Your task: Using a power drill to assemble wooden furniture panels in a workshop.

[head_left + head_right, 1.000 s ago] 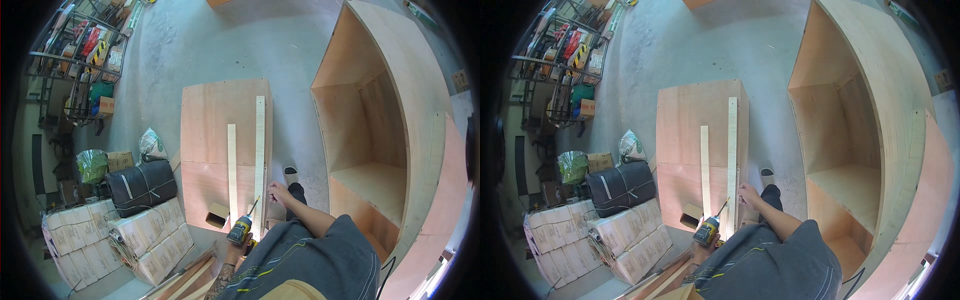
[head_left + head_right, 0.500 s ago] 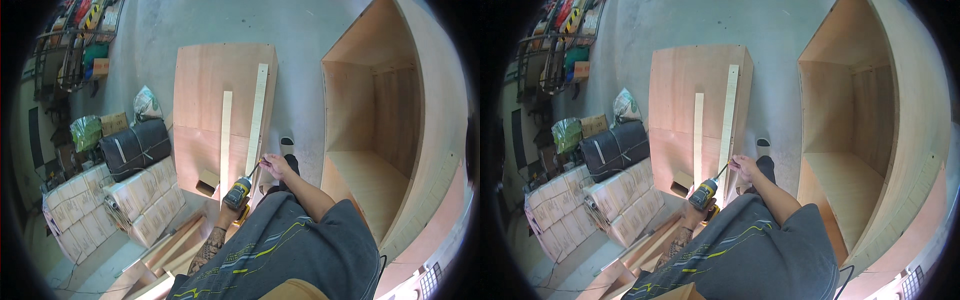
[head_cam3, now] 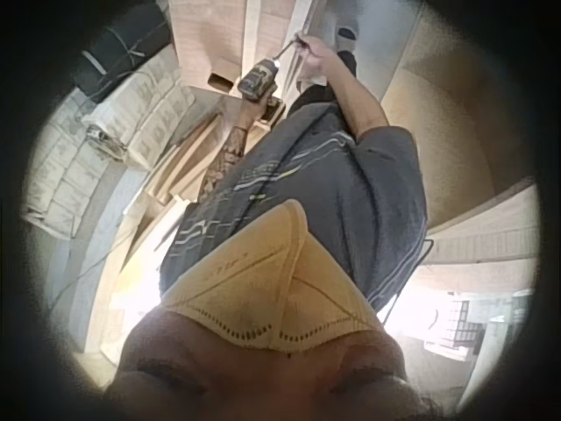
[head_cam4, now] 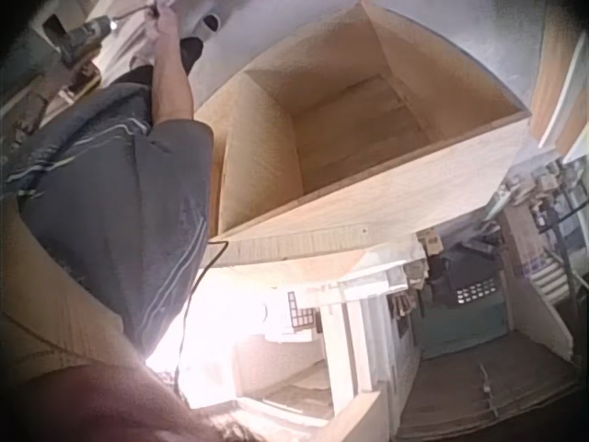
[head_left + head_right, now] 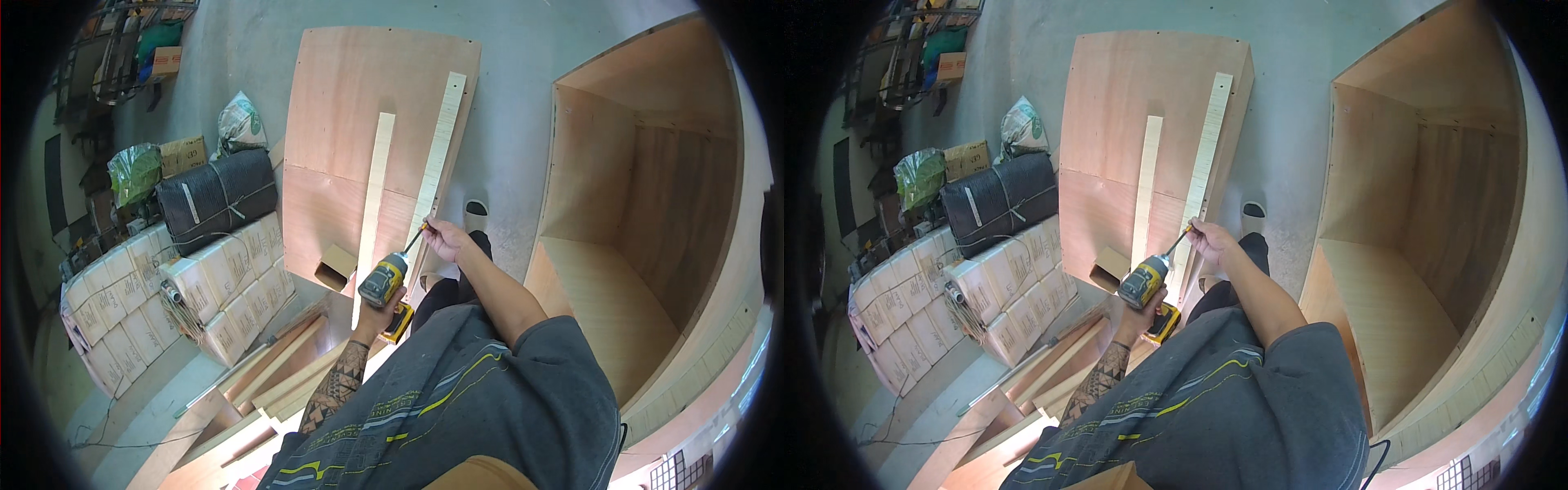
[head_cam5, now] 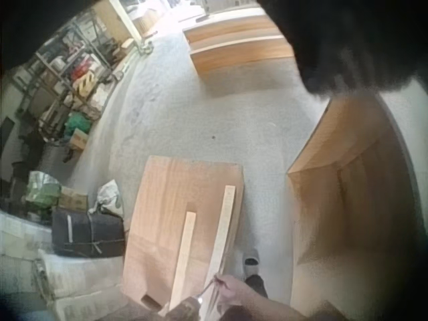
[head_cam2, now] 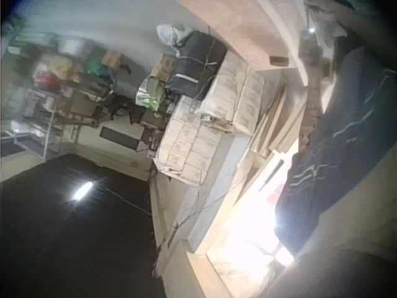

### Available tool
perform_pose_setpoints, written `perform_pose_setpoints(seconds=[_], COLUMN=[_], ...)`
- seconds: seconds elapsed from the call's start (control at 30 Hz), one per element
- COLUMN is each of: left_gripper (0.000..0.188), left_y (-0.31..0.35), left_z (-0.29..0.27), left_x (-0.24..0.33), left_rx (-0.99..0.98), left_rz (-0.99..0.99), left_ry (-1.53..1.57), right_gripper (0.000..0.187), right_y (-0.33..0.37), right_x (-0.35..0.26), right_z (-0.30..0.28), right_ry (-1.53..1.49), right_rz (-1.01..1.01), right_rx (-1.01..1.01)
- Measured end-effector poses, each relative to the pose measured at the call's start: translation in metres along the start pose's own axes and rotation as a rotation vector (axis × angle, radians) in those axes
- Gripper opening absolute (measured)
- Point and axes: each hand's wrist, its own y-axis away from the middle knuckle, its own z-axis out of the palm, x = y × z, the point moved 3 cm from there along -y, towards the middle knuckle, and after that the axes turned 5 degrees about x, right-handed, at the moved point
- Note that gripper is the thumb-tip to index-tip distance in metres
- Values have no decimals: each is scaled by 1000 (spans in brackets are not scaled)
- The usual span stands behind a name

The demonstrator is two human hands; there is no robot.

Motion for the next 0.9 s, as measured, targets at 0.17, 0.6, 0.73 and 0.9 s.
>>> perform_pose_setpoints(seconds=[0.17,0.6,0.73,0.9], left_gripper=[31,44,44,44], left_y=[-30,-76,-79,-83], left_z=[10,38,44,45], left_x=[7,72,78,88], left_rx=[91,83,91,70], left_rz=[188,79,43,46], left_ry=[-45,-300,-274,-288], right_gripper=[21,23,23,31], right_y=[-27,-81,-82,-56], right_x=[-1,-18,-24,-62], right_z=[21,17,7,17], right_ry=[29,130,261,1158], right_rz=[26,-187,-187,-503], right_rx=[61,186,213,706])
